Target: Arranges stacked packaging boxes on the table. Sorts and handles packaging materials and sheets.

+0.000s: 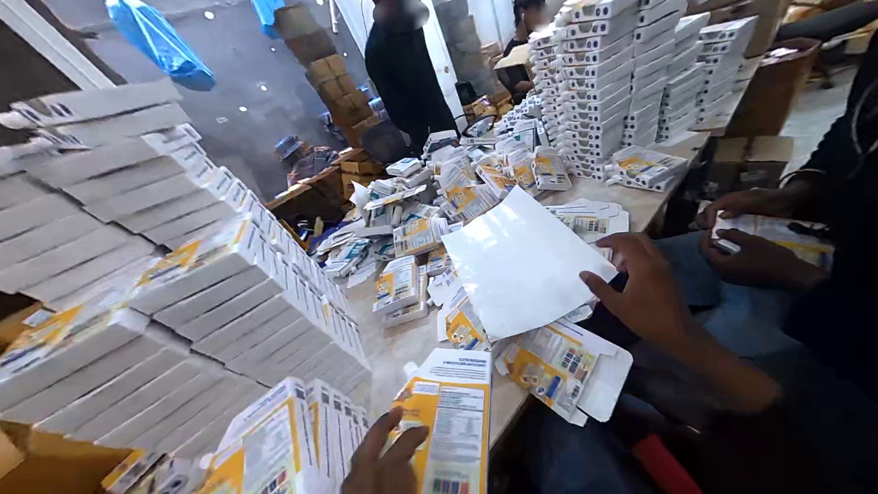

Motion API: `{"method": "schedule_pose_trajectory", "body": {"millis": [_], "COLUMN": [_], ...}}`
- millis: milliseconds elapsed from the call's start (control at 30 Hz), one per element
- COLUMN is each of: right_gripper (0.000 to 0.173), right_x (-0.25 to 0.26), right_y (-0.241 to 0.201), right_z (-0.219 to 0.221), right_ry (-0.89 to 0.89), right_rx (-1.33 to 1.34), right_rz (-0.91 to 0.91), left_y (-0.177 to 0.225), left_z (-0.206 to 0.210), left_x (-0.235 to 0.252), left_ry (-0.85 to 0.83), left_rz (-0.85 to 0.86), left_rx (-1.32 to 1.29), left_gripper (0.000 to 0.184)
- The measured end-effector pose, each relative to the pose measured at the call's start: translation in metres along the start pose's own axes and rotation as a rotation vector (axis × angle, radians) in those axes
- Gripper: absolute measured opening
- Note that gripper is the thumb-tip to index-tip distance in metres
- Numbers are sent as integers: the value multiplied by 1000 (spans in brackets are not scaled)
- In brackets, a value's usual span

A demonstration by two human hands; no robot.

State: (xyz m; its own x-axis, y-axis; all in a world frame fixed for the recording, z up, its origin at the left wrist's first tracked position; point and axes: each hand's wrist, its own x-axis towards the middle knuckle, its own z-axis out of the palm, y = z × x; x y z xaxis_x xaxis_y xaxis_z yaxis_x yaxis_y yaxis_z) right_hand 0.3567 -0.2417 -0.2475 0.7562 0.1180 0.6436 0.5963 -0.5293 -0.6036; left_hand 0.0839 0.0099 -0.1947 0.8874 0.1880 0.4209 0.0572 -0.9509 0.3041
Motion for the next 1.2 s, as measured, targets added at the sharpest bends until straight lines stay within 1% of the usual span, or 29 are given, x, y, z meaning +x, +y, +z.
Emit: {"method": "schedule_pose_trajectory", "body": {"millis": [67,133,167,233,300,367,400,433,500,533,567,633,667,700,733,767,800,833,867,933,1000,1100,1167,1200], "right_gripper": [56,53,51,43,28,19,17,16,14,13,12,13,12,12,12,12,13,14,15,17,20,25,28,27], "right_x": [1,-1,0,6,11,13,12,11,6,2,-1,-6,-10,-14,-20,-26,-31,-35,-38,-42,-41,-43,-41,-41], "right_y": [17,24,29,49,59,58,52,42,23,14,6,-7,-13,-19,-23,-27,-29,-31,-32,-32,-29,-23,-17,-15], "right_z": [-2,-4,0,13,20,21,20,16,9,5,2,-3,-4,-5,-6,-8,-10,-11,-11,-9,-5,-1,1,2], "right_ry": [-59,-117,-134,-139,-143,-156,-161,-163,-163,-163,-155,-144,-151,-163,-183,-217,-240,-264,-281,-329,-387,-463,-476,-455], "right_rx": [-2,82,130,224,306,395,438,485,607,665,718,839,909,977,1038,1079,1110,1137,1166,1221,1273,1301,1293,1262], "right_rz": [187,396,453,478,511,543,556,563,551,535,522,509,507,498,478,449,422,395,375,358,367,411,424,436], "left_y": [1,-8,-15,-29,-37,-37,-35,-32,-18,-9,0,14,16,16,17,17,17,16,16,20,26,36,37,37], "left_z": [36,68,80,93,98,99,98,98,95,92,89,86,87,91,96,100,103,107,110,115,119,121,122,122], "left_x": [2,3,4,4,4,5,5,6,6,5,4,6,9,11,12,14,16,19,22,29,36,47,51,51], "left_ry": [-13,4,16,11,-4,18,54,98,155,136,68,-189,-312,-370,-374,-362,-334,-301,-258,-153,-59,53,67,70], "left_rz": [-68,-126,-139,-163,-169,-143,-125,-101,-69,-85,-140,-361,-458,-521,-562,-576,-581,-582,-596,-672,-739,-838,-808,-777], "left_rx": [79,122,124,107,118,162,175,153,3,-126,-323,-921,-1209,-1421,-1552,-1629,-1683,-1731,-1781,-1882,-1939,-1941,-1933,-1912], "left_gripper": [80,84,85,87,87,88,85,78,61,55,50,40,41,47,55,63,66,63,57,42,31,28,25,23]}}
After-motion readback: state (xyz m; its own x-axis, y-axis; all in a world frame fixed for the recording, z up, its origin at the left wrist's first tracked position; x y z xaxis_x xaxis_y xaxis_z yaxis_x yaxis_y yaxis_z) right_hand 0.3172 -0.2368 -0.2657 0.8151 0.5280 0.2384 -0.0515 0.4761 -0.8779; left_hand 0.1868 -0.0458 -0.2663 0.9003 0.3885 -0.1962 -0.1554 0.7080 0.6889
